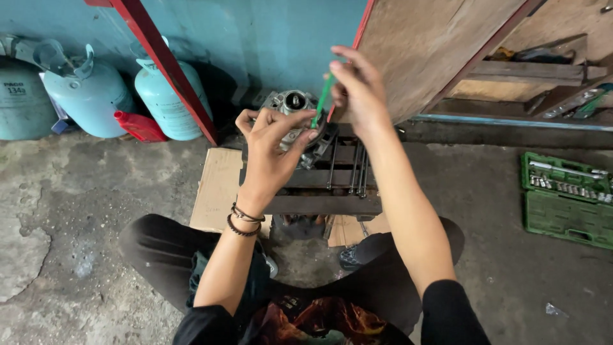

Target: Using a thin tool to adjust internal components of a mechanical assembly held in a vise before removing it.

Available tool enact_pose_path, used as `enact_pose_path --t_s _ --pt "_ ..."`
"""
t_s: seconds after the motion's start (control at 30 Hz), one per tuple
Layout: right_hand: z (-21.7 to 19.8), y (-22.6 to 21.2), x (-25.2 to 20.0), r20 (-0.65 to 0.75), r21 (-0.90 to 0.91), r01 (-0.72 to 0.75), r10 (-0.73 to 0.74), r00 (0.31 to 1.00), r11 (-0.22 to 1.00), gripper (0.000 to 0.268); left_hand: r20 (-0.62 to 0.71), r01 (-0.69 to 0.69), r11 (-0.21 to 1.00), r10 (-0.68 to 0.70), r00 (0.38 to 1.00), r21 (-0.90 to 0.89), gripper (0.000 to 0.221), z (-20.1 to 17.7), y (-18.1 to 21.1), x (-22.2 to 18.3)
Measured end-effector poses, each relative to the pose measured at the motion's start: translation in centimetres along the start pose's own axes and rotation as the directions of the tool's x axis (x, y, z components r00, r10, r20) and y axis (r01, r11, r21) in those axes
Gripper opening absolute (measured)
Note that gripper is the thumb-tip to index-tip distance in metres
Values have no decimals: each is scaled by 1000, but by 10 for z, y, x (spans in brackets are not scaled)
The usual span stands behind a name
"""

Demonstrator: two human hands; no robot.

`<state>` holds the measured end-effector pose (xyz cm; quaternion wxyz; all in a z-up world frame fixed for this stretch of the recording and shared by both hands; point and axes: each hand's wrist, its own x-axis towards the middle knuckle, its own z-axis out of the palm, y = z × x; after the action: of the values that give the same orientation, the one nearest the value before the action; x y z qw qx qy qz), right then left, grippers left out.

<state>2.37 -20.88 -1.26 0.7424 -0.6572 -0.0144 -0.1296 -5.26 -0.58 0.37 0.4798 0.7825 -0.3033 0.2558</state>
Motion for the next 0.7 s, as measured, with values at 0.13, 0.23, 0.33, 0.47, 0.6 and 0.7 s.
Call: enact_pose_path --t_s 0.13,0.23,0.33,0.47,0.6,0.7 --pt "-39 2 -29 27 149 104 -109 994 983 25 5 37 999 -37 999 9 31 -3 -10 -1" --pt "-52 5 -65 -153 -45 184 -189 970 982 35 -50 -31 992 25 998 -125 21 -1 -19 -2" --pt "-50 -6 -108 -146 -208 257 -290 946 944 33 8 8 990 -7 1000 -144 20 -2 -19 1" --pt "-44 -3 -147 -163 -269 273 -323 932 924 23 28 -3 989 7 1000 -146 16 -3 -14 5" --pt "-33 1 -167 -140 -254 294 -335 932 922 29 53 -6 993 13 998 -117 17 -1 -23 1" --pt "-24 -2 -174 -46 -344 416 -458 888 842 22 41 -21 995 25 999 -101 18 5 -33 -4"
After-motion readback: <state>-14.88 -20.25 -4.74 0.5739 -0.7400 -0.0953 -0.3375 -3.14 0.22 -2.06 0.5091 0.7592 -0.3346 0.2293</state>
